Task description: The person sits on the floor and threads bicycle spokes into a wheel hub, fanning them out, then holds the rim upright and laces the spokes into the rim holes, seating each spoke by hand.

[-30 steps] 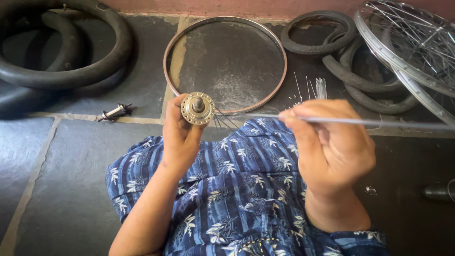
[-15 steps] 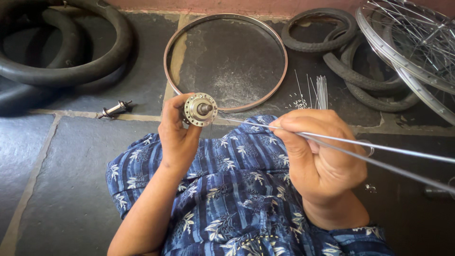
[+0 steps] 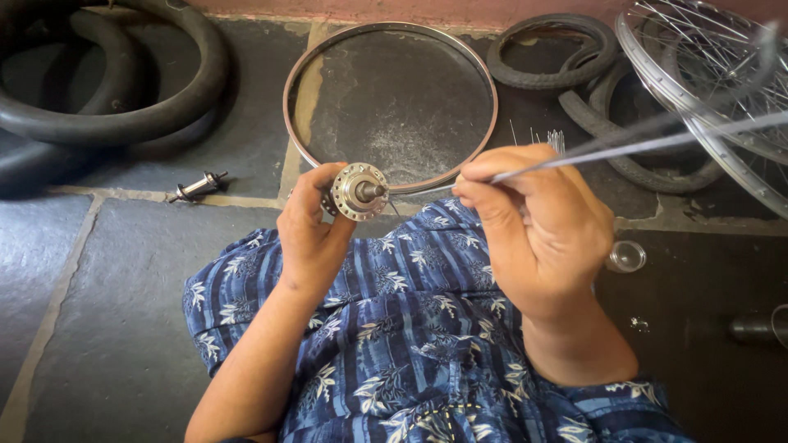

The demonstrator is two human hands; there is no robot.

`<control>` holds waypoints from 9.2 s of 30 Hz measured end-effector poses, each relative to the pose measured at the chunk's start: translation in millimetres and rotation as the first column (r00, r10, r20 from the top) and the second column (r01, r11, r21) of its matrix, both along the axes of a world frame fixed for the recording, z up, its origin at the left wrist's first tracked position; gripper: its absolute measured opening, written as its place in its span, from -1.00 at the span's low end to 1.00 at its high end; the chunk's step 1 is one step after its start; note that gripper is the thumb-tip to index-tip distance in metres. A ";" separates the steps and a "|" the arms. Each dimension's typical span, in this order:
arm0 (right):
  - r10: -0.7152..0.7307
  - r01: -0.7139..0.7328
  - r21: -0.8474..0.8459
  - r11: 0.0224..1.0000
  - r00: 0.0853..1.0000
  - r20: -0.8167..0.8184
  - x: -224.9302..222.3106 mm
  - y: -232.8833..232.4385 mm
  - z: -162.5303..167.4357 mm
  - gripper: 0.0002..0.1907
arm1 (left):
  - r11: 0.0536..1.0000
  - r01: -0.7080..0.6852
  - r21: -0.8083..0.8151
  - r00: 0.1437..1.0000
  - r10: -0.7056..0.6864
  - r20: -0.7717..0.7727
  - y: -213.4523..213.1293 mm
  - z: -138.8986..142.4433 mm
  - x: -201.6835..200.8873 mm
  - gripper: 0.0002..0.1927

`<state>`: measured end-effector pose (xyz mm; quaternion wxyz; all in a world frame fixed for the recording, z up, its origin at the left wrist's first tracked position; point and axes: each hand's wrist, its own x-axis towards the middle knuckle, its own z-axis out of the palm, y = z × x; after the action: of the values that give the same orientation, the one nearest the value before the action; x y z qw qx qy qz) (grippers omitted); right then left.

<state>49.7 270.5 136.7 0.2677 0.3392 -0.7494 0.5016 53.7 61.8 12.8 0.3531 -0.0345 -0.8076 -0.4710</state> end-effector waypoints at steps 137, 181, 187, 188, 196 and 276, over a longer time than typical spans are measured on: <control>-0.435 0.177 0.426 0.887 0.628 0.645 -201.5 131.1 -233.1 -0.62 | 0.519 0.403 0.754 0.783 -0.621 0.008 -37.6 80.5 -1.3 -0.61; 0.157 0.398 -0.383 0.834 0.493 0.856 -173.0 253.7 -269.7 -0.78 | 0.963 0.261 0.066 0.965 -0.257 -0.061 -34.7 98.4 -36.1 -0.40; -0.098 0.385 -0.218 0.897 0.654 0.750 -78.5 266.7 -151.2 -0.76 | 0.976 0.212 -0.052 0.975 -0.215 -0.056 -40.1 99.8 -37.9 -0.47; -0.206 0.455 -0.152 0.878 0.643 0.738 -66.8 264.5 -132.0 -0.79 | 0.977 0.198 -0.085 0.977 -0.203 -0.059 -40.4 100.0 -38.2 -0.49; -0.445 0.431 0.177 0.885 0.672 0.592 -39.4 238.7 -95.9 -0.88 | 0.977 0.192 -0.096 0.980 -0.195 -0.030 -31.1 94.1 -39.2 -0.46; 0.336 -0.179 0.594 0.785 0.928 -0.164 -58.5 -11.0 52.2 -0.77 | 0.952 0.290 -0.099 0.956 -0.293 -0.015 -4.3 62.4 -33.8 -0.46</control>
<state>-8.8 259.6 188.9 0.1790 0.5661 -0.7687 0.2381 19.9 57.5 75.2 0.2894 -0.1770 -0.8100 -0.4784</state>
